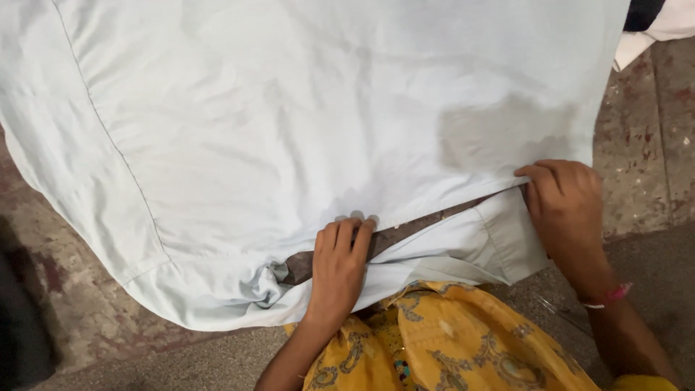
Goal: The person folds a light-colored shirt on a worn table, smoothing and aligning the fabric, then folds it into a compact rectangle. The person then picks up a dark garment and begins to fold it.
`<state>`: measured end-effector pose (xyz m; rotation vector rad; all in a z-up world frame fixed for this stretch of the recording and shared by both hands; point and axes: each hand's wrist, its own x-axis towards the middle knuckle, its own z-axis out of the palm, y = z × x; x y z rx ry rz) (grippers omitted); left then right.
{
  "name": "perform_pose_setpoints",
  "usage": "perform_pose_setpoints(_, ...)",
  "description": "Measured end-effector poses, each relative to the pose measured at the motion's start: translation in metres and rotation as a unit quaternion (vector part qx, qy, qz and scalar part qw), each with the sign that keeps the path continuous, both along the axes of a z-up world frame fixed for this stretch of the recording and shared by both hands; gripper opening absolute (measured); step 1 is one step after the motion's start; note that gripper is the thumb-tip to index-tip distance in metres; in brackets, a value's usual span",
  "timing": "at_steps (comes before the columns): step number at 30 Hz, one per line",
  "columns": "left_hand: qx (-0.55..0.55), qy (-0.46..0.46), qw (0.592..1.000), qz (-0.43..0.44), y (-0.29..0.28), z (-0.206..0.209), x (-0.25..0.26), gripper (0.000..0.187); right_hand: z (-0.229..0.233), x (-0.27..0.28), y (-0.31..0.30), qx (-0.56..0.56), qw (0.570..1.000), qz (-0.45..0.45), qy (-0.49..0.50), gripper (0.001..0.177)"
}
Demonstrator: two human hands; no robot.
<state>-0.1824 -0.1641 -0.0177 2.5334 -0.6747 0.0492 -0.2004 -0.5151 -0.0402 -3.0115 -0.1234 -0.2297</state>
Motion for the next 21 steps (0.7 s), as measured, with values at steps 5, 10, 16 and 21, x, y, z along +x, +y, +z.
perform_pose_setpoints(5, -0.010, 0.002, 1.000, -0.010, -0.001, 0.003, 0.001, 0.046, 0.019, -0.001, 0.007, -0.004, 0.999, -0.023, 0.026, 0.016)
perform_pose_setpoints(10, -0.057, -0.015, 0.998, -0.009, -0.001, 0.005, -0.005, 0.039, 0.031, 0.003, 0.022, -0.035, 0.998, 0.044, 0.001, 0.031)
perform_pose_setpoints(16, -0.089, -0.013, 0.994, -0.062, -0.009, -0.003, -0.022, 0.028, 0.019, -0.015, 0.061, 0.106, 0.976, 0.175, 0.072, 0.037)
perform_pose_setpoints(21, -0.081, 0.005, 0.995, -0.063, -0.001, -0.007, -0.033, 0.029, 0.026, -0.016, 0.075, 0.078, 0.973, 0.190, 0.106, 0.055)
